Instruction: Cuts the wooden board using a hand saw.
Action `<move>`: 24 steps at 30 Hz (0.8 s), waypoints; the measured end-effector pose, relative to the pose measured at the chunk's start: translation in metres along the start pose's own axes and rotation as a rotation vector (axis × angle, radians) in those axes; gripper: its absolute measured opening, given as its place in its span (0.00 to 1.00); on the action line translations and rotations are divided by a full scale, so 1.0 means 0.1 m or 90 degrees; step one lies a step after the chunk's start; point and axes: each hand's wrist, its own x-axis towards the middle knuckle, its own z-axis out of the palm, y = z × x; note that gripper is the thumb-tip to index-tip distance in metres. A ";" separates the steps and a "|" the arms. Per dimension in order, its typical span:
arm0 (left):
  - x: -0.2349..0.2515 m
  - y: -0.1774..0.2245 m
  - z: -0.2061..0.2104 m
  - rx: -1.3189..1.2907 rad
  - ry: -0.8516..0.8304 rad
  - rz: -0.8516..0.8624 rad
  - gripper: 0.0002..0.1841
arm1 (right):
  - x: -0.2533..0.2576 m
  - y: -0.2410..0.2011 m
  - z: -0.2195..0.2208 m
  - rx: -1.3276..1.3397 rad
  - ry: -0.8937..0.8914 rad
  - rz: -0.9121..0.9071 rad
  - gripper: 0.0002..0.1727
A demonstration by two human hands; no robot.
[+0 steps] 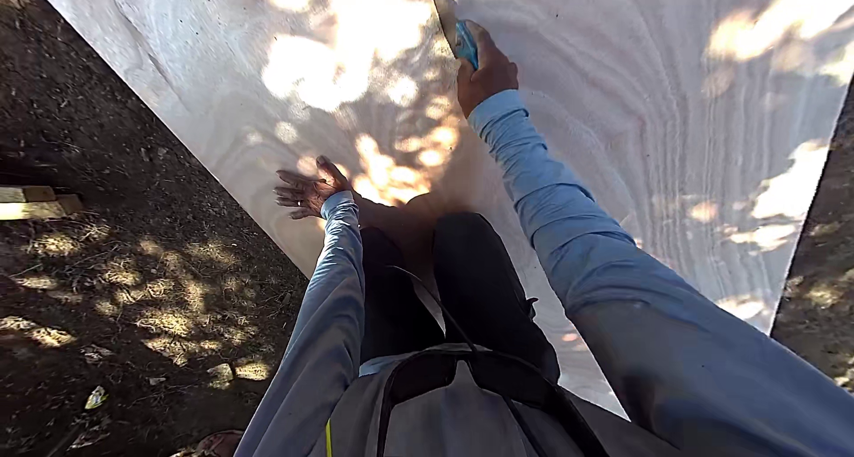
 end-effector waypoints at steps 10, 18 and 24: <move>0.03 0.00 0.05 0.012 -0.003 0.013 0.57 | -2.02 1.24 -0.16 0.042 0.041 0.006 0.29; -0.05 -0.04 -0.04 0.017 -0.012 0.008 0.56 | -0.47 0.37 0.10 0.025 0.033 -0.014 0.30; -0.02 0.07 -0.07 0.000 -0.013 -0.009 0.55 | -0.54 0.30 -0.08 0.029 0.014 -0.004 0.31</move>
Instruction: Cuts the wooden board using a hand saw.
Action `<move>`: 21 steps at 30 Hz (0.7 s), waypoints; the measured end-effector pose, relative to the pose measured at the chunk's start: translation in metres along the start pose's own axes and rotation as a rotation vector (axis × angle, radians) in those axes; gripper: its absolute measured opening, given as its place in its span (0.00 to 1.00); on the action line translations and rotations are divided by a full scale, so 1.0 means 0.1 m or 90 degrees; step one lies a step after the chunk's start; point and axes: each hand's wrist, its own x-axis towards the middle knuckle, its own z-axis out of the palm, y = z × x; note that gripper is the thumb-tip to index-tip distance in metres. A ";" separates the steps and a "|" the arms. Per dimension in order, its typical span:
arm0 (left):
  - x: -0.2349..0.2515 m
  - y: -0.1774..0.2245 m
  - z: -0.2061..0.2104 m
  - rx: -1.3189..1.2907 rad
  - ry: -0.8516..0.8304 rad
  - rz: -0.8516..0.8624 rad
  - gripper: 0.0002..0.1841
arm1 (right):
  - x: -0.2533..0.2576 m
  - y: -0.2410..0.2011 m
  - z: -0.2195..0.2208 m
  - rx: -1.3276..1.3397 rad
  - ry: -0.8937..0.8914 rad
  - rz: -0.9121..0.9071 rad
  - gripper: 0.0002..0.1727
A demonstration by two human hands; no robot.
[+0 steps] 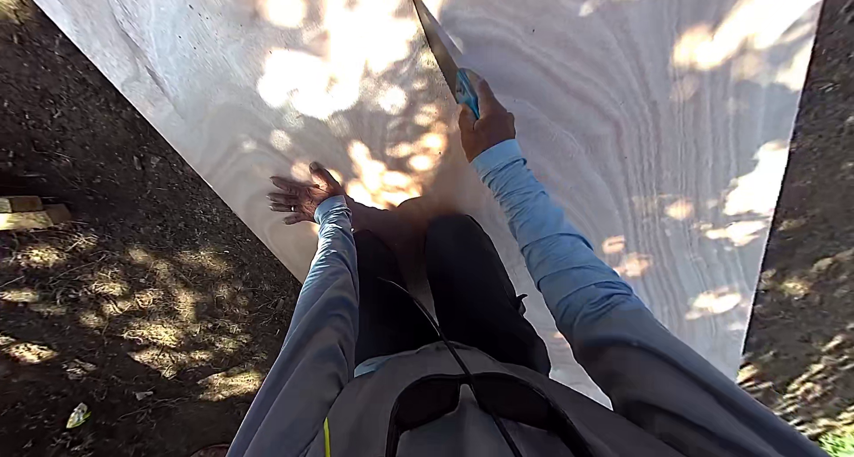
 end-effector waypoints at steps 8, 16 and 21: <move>0.01 -0.10 0.05 0.022 0.006 0.015 0.55 | -1.54 0.86 -0.14 0.012 0.034 0.017 0.28; 0.03 -0.03 0.06 0.004 0.021 0.021 0.54 | 0.40 -0.08 0.24 0.017 0.024 -0.005 0.31; 0.00 -0.04 0.05 -0.002 0.013 0.007 0.55 | 0.35 -0.07 0.23 0.002 0.019 -0.002 0.32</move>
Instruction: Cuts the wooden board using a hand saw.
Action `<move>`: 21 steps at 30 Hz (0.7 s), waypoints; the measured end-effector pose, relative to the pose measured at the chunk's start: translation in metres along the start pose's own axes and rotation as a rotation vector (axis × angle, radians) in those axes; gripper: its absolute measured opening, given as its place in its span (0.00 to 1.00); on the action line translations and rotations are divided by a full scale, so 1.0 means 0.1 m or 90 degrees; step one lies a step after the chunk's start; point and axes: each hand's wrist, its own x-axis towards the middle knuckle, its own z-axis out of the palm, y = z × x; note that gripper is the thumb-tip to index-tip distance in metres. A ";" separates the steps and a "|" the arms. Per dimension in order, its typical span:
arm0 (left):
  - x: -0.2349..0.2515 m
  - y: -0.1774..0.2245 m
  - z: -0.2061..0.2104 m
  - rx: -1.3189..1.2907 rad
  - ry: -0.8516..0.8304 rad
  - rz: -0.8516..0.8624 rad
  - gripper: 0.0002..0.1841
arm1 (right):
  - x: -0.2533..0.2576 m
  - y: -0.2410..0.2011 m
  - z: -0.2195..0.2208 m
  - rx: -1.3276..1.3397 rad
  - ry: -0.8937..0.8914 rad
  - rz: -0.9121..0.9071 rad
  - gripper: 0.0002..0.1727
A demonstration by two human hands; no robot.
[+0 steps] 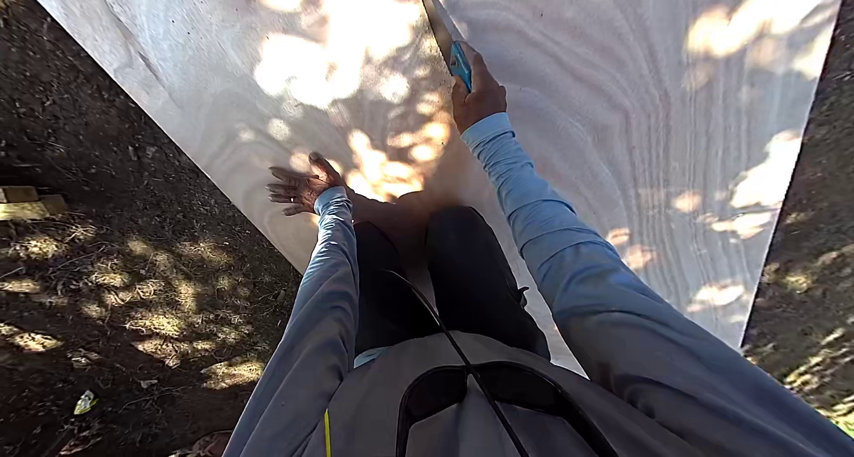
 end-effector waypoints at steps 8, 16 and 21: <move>0.00 -0.01 0.02 0.007 -0.008 0.003 0.55 | -1.52 0.71 -0.44 0.016 0.014 -0.033 0.31; 0.01 -0.04 0.06 0.015 0.002 0.005 0.55 | -0.67 0.19 -0.34 -0.025 -0.031 0.004 0.29; -0.02 -0.01 0.00 -0.003 0.006 0.006 0.55 | -0.09 -0.13 -0.21 -0.023 -0.053 0.018 0.32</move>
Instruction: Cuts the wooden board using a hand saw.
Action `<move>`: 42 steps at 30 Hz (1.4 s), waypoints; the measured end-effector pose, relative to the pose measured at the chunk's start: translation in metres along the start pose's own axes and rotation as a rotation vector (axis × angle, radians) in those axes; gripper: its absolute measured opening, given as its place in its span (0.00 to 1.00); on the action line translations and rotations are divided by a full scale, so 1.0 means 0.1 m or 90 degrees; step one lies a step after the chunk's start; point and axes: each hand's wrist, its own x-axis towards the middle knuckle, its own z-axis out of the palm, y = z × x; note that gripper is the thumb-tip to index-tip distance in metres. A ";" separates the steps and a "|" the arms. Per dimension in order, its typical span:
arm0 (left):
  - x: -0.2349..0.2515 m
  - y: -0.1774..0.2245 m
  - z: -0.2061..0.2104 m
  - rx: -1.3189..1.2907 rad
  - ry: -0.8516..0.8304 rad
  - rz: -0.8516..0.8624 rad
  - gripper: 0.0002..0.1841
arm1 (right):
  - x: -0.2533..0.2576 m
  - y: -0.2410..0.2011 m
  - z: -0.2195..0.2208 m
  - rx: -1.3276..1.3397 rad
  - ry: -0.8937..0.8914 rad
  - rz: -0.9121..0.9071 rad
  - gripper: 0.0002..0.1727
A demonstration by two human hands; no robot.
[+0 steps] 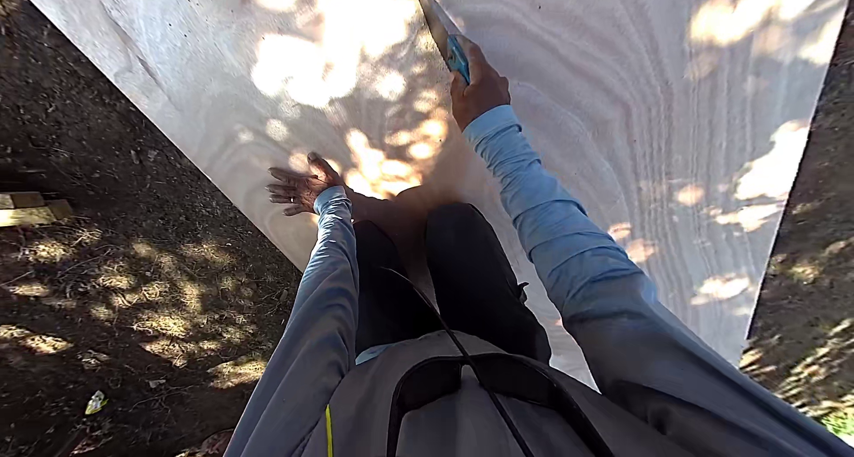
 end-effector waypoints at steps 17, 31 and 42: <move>0.02 -0.01 0.03 0.019 -0.001 0.003 0.54 | 0.21 0.06 0.10 0.016 0.018 -0.019 0.31; 0.03 0.01 0.01 0.018 -0.006 0.008 0.55 | -1.44 1.02 -0.03 0.033 0.065 -0.016 0.28; 0.07 0.00 0.05 0.000 0.003 0.000 0.56 | -0.67 0.58 0.09 0.037 0.050 -0.025 0.31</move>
